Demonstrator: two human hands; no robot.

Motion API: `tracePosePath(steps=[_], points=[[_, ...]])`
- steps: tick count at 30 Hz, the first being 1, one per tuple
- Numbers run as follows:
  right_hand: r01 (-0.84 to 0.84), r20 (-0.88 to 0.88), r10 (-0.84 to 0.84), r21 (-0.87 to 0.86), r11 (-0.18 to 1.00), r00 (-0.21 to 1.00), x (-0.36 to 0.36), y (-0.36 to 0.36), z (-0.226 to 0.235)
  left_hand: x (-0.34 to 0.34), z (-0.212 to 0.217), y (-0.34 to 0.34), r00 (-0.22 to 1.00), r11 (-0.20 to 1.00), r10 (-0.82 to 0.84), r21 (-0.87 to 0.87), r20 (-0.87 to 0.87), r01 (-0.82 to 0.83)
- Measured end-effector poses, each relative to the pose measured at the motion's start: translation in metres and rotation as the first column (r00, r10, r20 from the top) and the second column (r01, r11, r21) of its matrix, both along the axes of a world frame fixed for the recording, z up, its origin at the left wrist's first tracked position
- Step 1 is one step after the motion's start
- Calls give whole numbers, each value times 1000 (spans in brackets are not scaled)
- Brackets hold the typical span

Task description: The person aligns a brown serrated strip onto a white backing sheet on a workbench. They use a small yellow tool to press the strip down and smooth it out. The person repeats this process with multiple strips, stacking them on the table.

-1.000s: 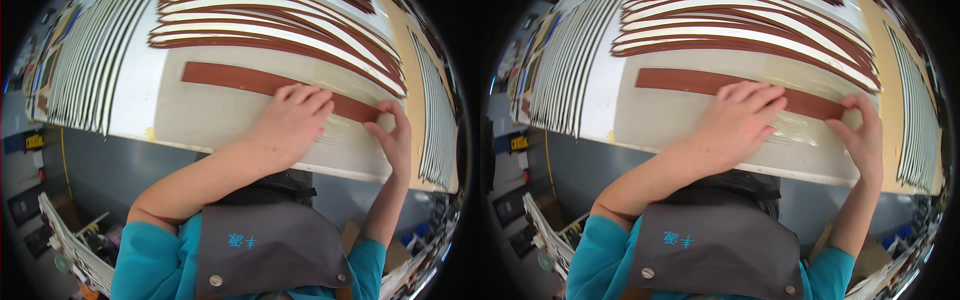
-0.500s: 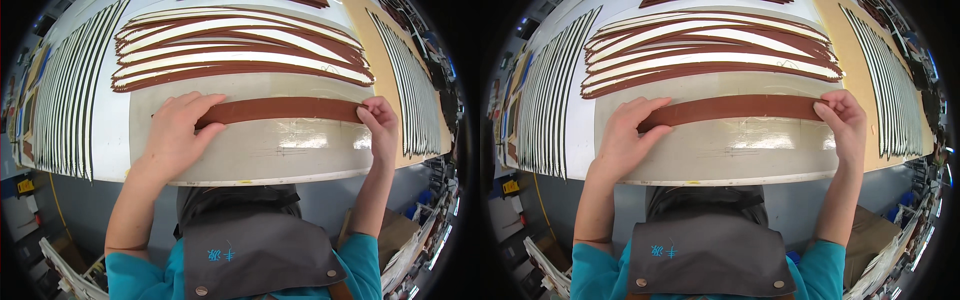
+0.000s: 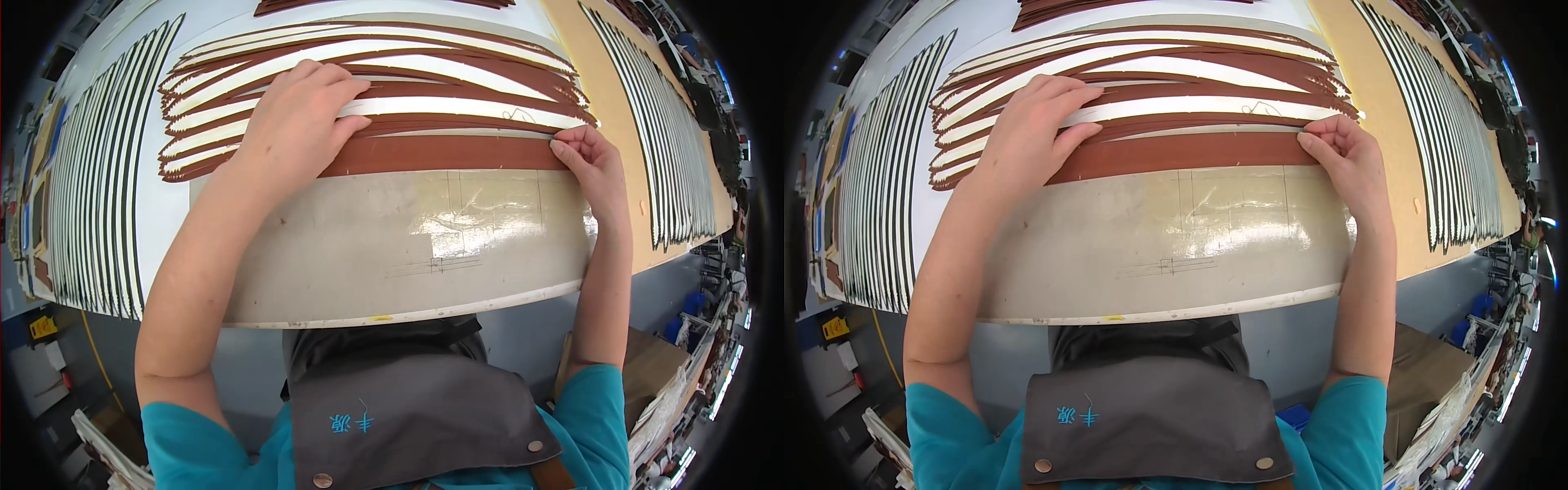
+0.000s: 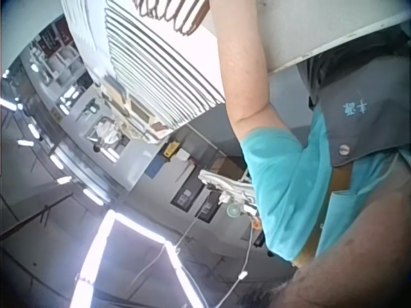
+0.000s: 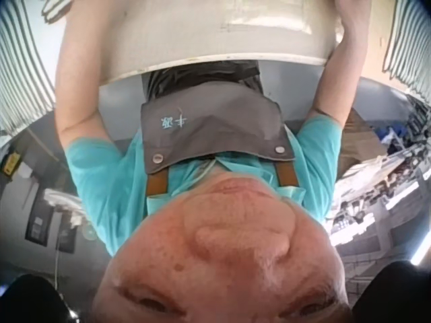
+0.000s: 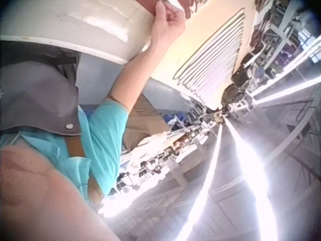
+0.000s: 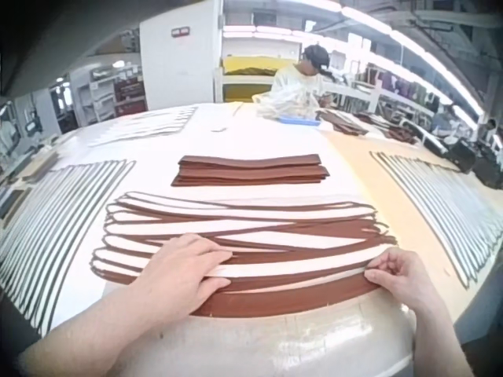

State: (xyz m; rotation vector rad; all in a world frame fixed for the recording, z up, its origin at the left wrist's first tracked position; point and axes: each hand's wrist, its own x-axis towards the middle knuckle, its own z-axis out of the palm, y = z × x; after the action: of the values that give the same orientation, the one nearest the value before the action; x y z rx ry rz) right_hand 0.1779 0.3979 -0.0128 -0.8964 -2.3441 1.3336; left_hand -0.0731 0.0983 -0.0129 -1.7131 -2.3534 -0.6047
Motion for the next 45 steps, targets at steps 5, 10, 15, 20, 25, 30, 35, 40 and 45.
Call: tracePosePath(steps=[5,10,15,20,25,30,35,40,45], points=[[18,-88,-19,-9,1000,996,2,-3,-10,1,18,17,989,979,55,-202,140,-26],[23,-133,-24,-6,1000,991,3,-3,-16,-8,19,27,964,967,72,-254,257,-5],[43,-166,-45,-20,999,985,1,-5,-16,3,32,33,932,954,155,-295,327,-55],[38,-223,-38,-1,999,974,-2,-6,-21,10,25,32,870,974,161,-216,466,-65],[173,-274,-163,14,985,948,-3,0,-25,-4,13,37,912,998,68,-18,405,-66],[216,-284,-141,255,942,949,-5,5,-31,-12,3,42,999,996,25,91,-23,-23],[219,-384,-77,341,914,920,-7,0,-29,24,-4,55,982,968,-182,186,54,169],[-37,-147,123,484,874,981,-21,-14,6,91,14,22,916,944,-325,131,234,302],[-37,-72,83,493,869,994,-61,-10,1,89,16,-1,911,969,-238,18,338,246]])
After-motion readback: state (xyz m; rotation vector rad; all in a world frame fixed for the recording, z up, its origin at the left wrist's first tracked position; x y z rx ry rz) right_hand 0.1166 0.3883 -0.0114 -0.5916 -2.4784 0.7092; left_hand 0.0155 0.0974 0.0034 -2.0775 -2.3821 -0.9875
